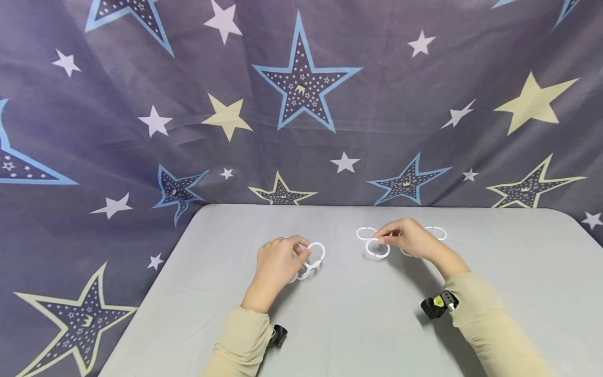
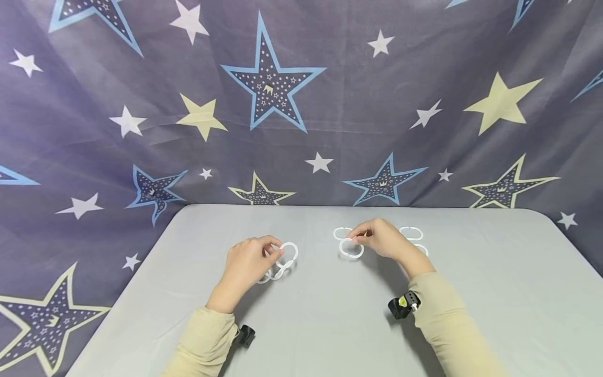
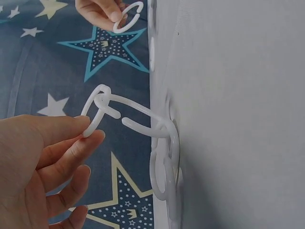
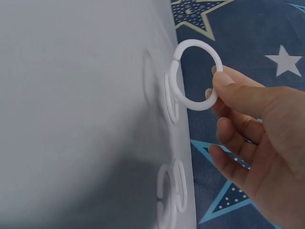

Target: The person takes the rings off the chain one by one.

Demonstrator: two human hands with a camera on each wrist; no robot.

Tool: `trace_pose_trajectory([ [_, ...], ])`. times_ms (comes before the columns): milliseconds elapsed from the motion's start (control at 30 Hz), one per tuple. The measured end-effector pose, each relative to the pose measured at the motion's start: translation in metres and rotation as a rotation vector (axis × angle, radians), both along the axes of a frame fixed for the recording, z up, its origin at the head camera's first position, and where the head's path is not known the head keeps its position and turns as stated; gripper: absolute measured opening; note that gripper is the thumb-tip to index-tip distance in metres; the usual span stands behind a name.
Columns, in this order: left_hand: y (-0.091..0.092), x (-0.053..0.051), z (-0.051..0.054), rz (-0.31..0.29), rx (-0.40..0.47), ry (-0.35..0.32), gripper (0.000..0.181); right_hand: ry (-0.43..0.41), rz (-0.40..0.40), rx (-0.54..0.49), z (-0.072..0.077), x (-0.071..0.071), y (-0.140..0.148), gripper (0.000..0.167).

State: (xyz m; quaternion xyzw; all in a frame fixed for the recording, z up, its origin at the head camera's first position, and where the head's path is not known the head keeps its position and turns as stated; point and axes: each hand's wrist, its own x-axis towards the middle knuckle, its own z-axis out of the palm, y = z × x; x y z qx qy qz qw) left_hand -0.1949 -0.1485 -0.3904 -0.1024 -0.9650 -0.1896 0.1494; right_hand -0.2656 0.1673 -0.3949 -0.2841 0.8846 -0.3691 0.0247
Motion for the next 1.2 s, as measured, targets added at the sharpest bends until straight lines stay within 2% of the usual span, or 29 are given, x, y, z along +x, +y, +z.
trace_pose_trajectory([
  [333,-0.001,0.001,-0.001,-0.006,0.0,0.004,0.014,-0.003,0.068,0.116,0.004,-0.019,-0.006,0.007],
  [567,-0.001,0.001,0.0,-0.006,0.008,0.017,0.013,0.037,0.108,0.198,0.005,-0.027,-0.014,0.006],
  [800,-0.001,0.002,0.001,-0.002,0.007,0.025,0.013,0.049,0.131,0.206,-0.003,-0.031,-0.022,0.006],
  [1200,-0.001,0.001,0.0,0.005,0.002,0.04,0.011,0.054,0.08,0.235,-0.012,-0.029,-0.022,0.004],
])
